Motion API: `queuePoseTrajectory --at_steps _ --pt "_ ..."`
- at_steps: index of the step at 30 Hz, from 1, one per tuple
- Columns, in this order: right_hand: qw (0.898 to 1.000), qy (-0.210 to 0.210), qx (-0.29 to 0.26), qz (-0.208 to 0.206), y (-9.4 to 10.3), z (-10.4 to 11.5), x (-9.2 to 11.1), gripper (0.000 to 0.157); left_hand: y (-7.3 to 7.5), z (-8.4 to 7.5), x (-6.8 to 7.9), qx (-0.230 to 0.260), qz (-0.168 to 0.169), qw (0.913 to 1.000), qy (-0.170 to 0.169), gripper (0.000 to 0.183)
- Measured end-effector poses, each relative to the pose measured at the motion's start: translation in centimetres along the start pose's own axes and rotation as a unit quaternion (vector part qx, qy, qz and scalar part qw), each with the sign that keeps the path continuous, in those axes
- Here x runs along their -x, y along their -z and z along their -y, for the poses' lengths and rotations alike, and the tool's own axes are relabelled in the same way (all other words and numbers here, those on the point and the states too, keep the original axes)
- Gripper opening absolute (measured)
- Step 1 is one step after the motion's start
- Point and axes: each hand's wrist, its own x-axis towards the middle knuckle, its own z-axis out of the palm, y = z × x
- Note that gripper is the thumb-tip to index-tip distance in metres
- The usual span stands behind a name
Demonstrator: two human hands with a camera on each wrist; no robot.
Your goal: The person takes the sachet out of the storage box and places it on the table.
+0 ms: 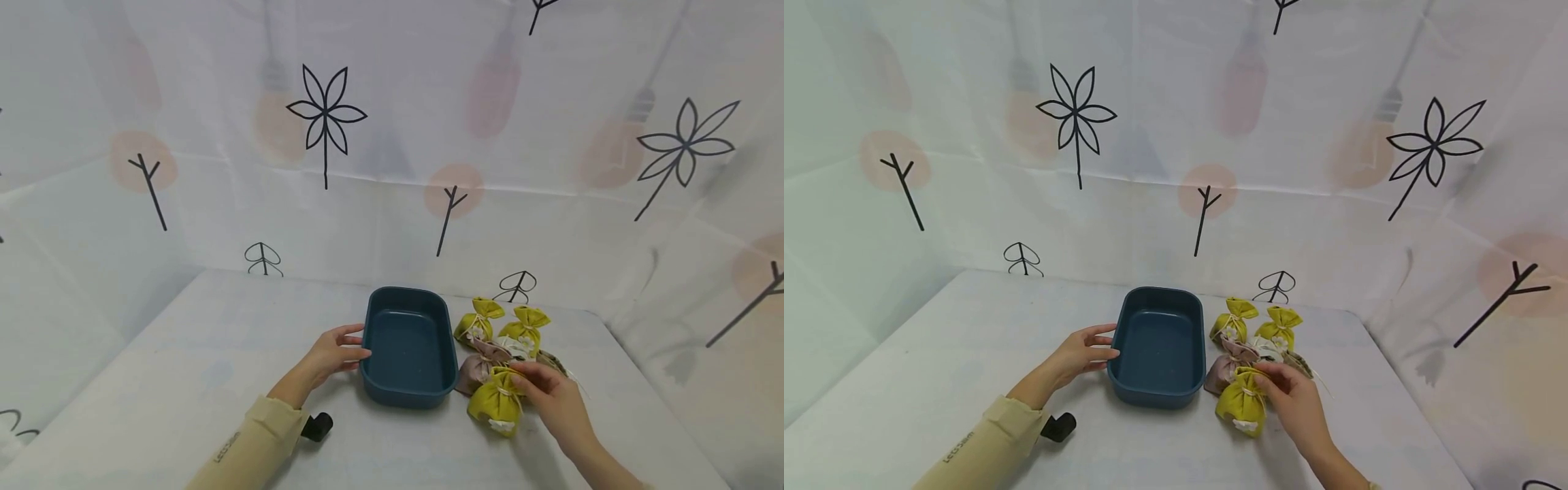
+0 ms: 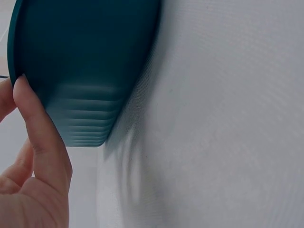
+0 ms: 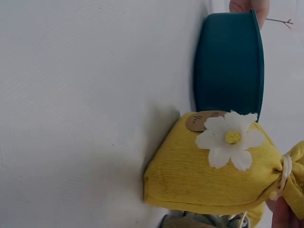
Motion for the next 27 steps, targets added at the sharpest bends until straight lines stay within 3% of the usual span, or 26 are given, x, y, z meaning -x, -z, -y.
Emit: queuePoseTrajectory --at_steps 6,14,17,22,27 --pt "1.000 -0.002 -0.015 -0.006 0.4 0.3 -0.2 0.034 0.0 0.1 -0.1 0.002 0.000 1.0000 0.000 0.065" --pt "0.999 0.021 -0.035 -0.028 0.5 -0.3 -1.1 0.030 0.0 0.2 0.0 0.003 0.000 1.0000 0.000 0.064" --pt "0.999 0.012 -0.032 -0.022 0.5 -1.7 -1.9 0.039 0.0 0.2 0.0 0.002 0.001 1.0000 0.004 0.063" --pt "0.999 0.014 -0.049 -0.017 0.1 -6.8 -4.2 0.042 0.2 0.1 0.1 0.004 0.010 0.9999 0.009 0.059" --pt "0.994 0.043 -0.104 -0.001 0.6 -7.2 -4.6 0.039 0.7 0.4 0.6 -0.002 0.021 0.9997 0.014 0.053"
